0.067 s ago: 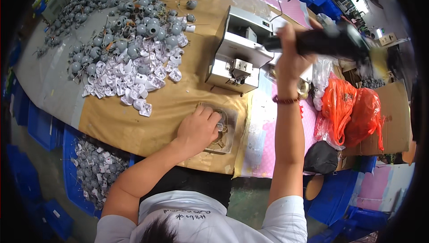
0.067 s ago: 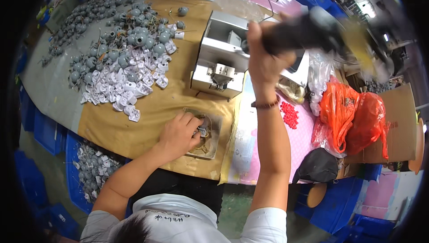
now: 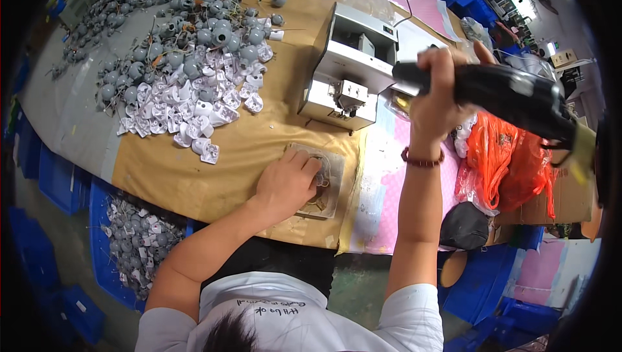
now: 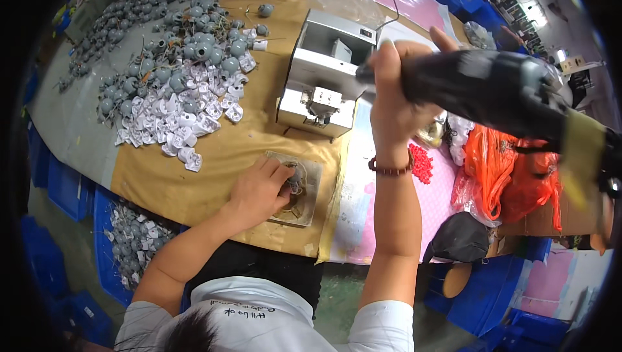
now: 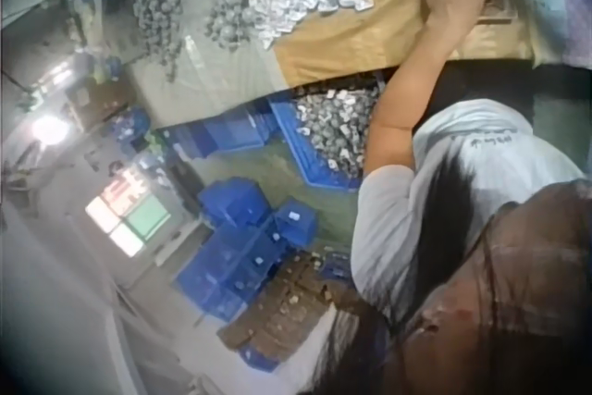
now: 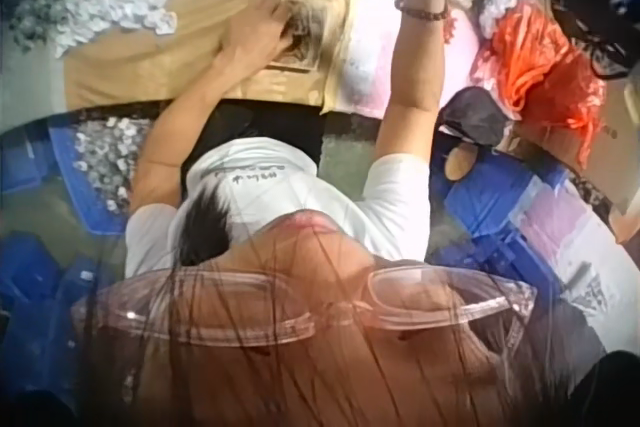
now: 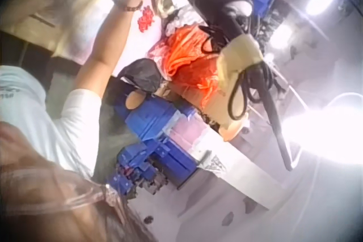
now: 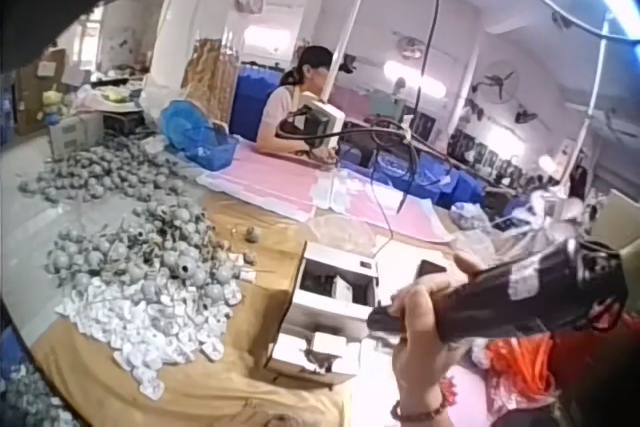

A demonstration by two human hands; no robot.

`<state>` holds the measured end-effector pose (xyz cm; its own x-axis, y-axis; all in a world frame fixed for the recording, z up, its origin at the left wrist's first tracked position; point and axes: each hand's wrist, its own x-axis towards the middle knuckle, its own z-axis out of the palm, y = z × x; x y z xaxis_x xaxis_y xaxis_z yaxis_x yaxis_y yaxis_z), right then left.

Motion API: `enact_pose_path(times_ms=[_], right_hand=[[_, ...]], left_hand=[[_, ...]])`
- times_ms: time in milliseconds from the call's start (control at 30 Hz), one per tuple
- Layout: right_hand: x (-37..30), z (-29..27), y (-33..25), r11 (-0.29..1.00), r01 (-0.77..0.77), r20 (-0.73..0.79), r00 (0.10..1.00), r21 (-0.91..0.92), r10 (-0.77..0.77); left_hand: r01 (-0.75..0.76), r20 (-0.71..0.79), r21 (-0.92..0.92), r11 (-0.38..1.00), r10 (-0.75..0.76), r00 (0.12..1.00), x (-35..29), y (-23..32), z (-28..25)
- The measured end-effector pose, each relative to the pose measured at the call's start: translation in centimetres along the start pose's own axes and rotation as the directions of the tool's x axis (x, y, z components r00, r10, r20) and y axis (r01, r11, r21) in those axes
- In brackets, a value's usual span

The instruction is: Assembling small toy components by placing parts into a jig and using a handheld electric tool.

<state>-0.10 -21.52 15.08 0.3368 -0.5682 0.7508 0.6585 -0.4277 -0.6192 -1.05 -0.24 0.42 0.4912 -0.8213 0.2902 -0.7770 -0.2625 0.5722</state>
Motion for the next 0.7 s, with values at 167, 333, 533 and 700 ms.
enact_pose_path(times_ms=[167, 333, 533, 700], right_hand=[[-2.3, -0.4, 0.2, 0.960, -0.262, 0.146, 0.950, -0.100, 0.275], [-1.9, 0.7, 3.1, 0.884, -0.461, 0.112, 0.877, -0.073, 0.467], [-3.9, 0.1, 1.0, 0.805, -0.589, 0.236, 0.775, -0.071, 0.587], [-8.4, -0.2, -3.5, 0.799, -0.596, 0.290, 0.752, -0.084, 0.592]], left_hand=[[-0.053, -0.030, 0.002, 0.999, 0.053, 0.998, 0.1, -0.4, 0.0], [-0.013, -0.040, 0.027, 1.000, 0.014, 0.999, 0.2, -0.1, 0.2], [-0.022, -0.049, 0.014, 1.000, 0.023, 0.999, 0.2, -0.2, 0.0], [-0.044, -0.065, -0.004, 0.999, 0.043, 0.997, 0.0, -0.6, 0.3]])
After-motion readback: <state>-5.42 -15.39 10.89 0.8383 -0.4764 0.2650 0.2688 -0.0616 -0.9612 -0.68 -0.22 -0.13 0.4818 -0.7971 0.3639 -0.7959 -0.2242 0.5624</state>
